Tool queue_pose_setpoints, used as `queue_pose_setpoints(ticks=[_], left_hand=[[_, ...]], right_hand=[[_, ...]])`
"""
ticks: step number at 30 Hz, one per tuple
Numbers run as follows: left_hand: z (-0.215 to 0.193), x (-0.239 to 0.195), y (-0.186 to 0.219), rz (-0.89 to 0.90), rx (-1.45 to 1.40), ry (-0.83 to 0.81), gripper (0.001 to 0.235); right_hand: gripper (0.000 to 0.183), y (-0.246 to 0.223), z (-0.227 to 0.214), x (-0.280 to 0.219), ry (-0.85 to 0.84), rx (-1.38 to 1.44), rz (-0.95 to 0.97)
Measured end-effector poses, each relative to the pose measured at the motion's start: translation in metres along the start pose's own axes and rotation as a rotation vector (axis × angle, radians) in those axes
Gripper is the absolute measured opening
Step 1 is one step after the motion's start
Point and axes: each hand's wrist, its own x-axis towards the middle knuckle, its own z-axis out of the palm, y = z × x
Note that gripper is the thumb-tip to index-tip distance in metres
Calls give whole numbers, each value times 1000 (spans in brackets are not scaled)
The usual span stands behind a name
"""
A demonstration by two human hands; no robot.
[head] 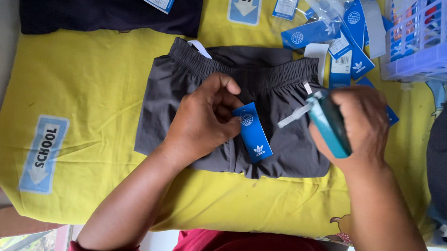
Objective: The person folds dark-colored shorts on a yellow surface, then uses a handheld stapler to attach a blue tag to the waistband. This process is repeated for multiple pairs of shorts, with each tagged item placed aside.
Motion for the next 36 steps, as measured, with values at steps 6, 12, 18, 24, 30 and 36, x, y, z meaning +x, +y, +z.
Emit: queue_pose_setpoints(ticks=[6, 12, 18, 24, 30, 36], left_hand=[[-4, 3, -2, -12, -20, -51, 39], [-45, 6, 7, 67, 575, 382, 29], [-82, 28, -38, -64, 993, 470, 57], [-70, 27, -20, -278, 815, 300, 59], [-65, 33, -27, -143, 602, 245, 49], [-70, 37, -37, -16, 261, 222, 35]], right_hand=[[44, 16, -25, -11, -234, -335, 354], [62, 47, -22, -31, -358, -539, 562], [67, 19, -38, -13, -260, -517, 440], [54, -4, 7, 13, -349, -226, 519], [74, -17, 17, 34, -728, -143, 808], [41, -4, 29, 9, -481, -64, 671]])
